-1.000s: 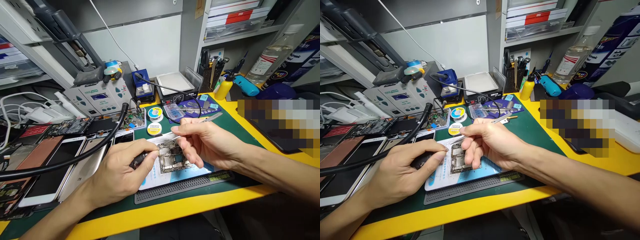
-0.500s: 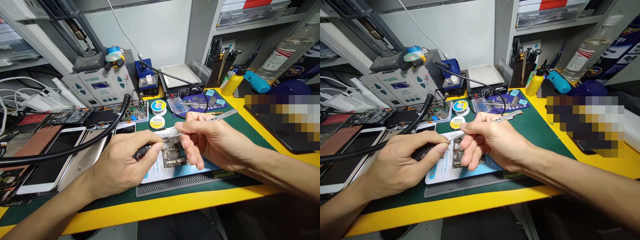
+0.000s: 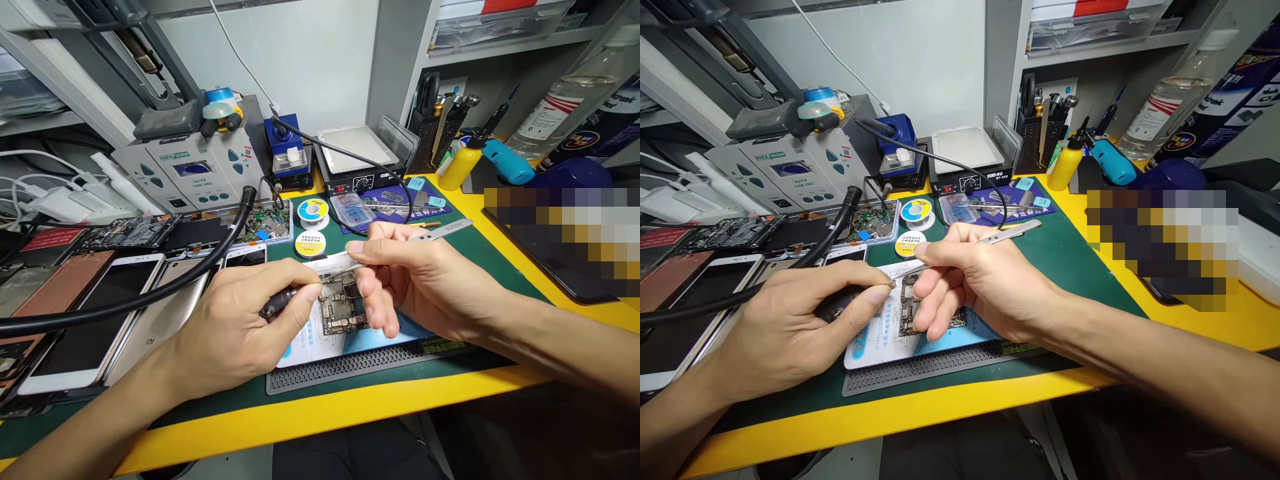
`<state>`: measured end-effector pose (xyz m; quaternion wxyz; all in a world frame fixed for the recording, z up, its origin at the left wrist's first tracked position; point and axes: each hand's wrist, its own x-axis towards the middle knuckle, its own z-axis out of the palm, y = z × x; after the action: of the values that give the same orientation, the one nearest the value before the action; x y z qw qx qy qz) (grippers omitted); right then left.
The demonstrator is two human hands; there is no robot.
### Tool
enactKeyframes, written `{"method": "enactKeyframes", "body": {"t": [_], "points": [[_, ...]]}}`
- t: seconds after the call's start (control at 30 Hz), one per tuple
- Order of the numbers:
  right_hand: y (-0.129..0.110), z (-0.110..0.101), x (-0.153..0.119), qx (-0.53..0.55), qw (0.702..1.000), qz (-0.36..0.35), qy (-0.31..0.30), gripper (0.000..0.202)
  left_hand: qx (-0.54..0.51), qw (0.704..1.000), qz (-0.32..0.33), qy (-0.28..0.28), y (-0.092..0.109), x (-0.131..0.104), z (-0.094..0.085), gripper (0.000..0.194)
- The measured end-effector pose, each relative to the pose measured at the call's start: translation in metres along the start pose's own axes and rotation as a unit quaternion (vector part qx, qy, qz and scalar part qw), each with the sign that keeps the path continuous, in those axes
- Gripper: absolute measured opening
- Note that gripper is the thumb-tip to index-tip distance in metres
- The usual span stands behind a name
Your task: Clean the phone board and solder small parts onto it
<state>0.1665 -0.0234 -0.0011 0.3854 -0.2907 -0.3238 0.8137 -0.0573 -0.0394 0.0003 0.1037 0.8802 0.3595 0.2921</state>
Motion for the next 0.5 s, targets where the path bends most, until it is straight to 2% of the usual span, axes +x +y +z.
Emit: {"method": "enactKeyframes", "body": {"t": [0.5], "points": [[-0.0004, -0.0001, -0.0003, -0.006, 1.0, 0.003, 0.005, 0.031, 0.0, 1.0, -0.003, -0.005, 0.0004, -0.0006, -0.0009, 0.012]]}}
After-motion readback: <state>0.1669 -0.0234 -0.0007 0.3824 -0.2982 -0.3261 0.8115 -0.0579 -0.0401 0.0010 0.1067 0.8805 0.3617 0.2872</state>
